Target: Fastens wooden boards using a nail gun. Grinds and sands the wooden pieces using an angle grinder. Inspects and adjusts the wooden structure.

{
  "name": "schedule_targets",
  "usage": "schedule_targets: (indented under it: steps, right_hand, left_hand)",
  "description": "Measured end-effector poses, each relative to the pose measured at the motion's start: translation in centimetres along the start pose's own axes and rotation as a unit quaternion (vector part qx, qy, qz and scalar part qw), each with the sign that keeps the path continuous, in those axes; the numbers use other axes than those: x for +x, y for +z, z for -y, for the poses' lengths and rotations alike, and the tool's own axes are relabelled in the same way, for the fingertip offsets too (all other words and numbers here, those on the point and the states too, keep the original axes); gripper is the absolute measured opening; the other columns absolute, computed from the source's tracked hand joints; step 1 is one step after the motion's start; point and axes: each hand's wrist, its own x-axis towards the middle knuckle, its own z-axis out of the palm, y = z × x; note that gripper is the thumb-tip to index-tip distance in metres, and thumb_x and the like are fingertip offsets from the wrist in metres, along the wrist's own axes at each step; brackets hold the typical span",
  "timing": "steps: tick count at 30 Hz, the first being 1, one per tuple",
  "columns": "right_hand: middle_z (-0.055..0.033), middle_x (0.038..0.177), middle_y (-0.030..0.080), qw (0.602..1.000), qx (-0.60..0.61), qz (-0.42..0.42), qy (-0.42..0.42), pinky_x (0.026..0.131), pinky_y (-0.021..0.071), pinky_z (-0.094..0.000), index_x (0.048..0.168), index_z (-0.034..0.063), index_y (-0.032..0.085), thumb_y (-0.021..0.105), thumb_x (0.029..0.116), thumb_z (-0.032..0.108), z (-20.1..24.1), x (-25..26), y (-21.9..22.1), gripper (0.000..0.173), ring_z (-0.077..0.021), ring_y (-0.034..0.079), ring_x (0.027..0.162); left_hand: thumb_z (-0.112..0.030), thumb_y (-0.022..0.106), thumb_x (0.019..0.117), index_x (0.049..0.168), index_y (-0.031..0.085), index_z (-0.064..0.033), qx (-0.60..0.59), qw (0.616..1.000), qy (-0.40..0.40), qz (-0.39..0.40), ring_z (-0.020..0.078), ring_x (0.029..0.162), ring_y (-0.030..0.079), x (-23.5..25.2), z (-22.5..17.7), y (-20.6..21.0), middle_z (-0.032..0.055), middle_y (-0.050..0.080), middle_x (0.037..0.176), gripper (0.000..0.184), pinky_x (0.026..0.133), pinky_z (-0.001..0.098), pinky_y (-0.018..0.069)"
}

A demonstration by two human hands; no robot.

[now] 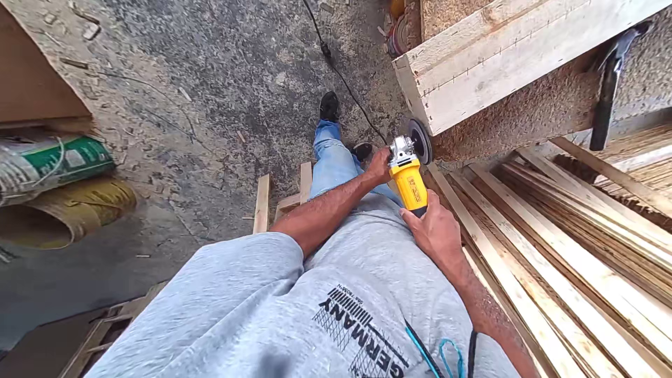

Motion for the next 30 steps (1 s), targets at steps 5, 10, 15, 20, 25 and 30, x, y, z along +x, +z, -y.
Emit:
schedule_targets:
  steps: [5, 10, 15, 20, 25, 30]
  right_hand:
    - [-0.0146, 0.107, 0.073, 1.000, 0.001, 0.008, 0.015, 0.081, 0.0579, -0.0542, 0.152, 0.0103, 0.043, 0.064, 0.0903, 0.063, -0.8, -0.9, 0.3, 0.084, -0.0336, 0.072, 0.098]
    - [-0.0146, 0.105, 0.073, 1.000, 0.001, -0.009, 0.008, 0.080, 0.0577, -0.0556, 0.151, 0.0106, 0.046, 0.065, 0.0893, 0.063, -0.2, -0.7, 0.2, 0.083, -0.0337, 0.072, 0.096]
    - [-0.0143, 0.107, 0.073, 1.000, 0.001, -0.003, 0.019, 0.081, 0.0577, -0.0553, 0.151, 0.0106, 0.045, 0.066, 0.0891, 0.063, -0.2, -1.0, 0.2, 0.084, -0.0329, 0.072, 0.097]
    - [-0.0142, 0.105, 0.074, 1.000, 0.006, 0.000, 0.028, 0.081, 0.0577, -0.0556, 0.151, 0.0113, 0.046, 0.067, 0.0884, 0.064, -0.1, -1.0, 0.4, 0.085, -0.0332, 0.073, 0.097]
    - [-0.0136, 0.106, 0.074, 1.000, 0.001, -0.003, 0.027, 0.080, 0.0579, -0.0554, 0.151, 0.0118, 0.046, 0.067, 0.0885, 0.063, 0.3, -0.8, 0.0, 0.084, -0.0323, 0.073, 0.097]
    - [-0.0142, 0.108, 0.073, 1.000, -0.003, -0.001, 0.017, 0.080, 0.0578, -0.0559, 0.151, 0.0116, 0.046, 0.066, 0.0889, 0.064, 1.1, -0.5, -0.9, 0.084, -0.0334, 0.072, 0.097]
  left_hand:
    - [-0.018, 0.076, 0.0861, 0.125, 0.064, 0.0074, -0.006, 0.999, -0.026, 0.035, 0.0296, 0.119, 0.065, -0.9, 0.0, 1.1, 0.0227, 0.069, 0.122, 0.048, 0.109, 0.0447, 0.0480]
    - [-0.013, 0.077, 0.0852, 0.128, 0.062, 0.0083, -0.007, 0.999, -0.020, 0.044, 0.0319, 0.122, 0.064, -0.4, -0.1, 0.3, 0.0247, 0.067, 0.126, 0.050, 0.111, 0.0465, 0.0471]
    - [-0.019, 0.076, 0.0868, 0.128, 0.062, 0.0084, -0.023, 0.998, -0.023, 0.046, 0.0296, 0.122, 0.064, -0.8, 0.0, 0.8, 0.0236, 0.068, 0.125, 0.051, 0.111, 0.0437, 0.0466]
    - [-0.026, 0.074, 0.0868, 0.128, 0.063, 0.0072, -0.007, 0.999, -0.007, 0.050, 0.0280, 0.124, 0.063, -0.7, 0.4, 0.7, 0.0220, 0.068, 0.126, 0.054, 0.113, 0.0418, 0.0445]
    - [-0.019, 0.075, 0.0867, 0.127, 0.063, 0.0078, -0.023, 0.998, -0.019, 0.048, 0.0289, 0.121, 0.064, -0.4, 0.1, 0.3, 0.0231, 0.068, 0.124, 0.050, 0.111, 0.0427, 0.0465]
    - [-0.017, 0.076, 0.0857, 0.124, 0.064, 0.0067, -0.022, 0.999, -0.002, 0.035, 0.0309, 0.119, 0.066, 0.1, -0.2, -0.9, 0.0230, 0.069, 0.122, 0.047, 0.108, 0.0470, 0.0487]
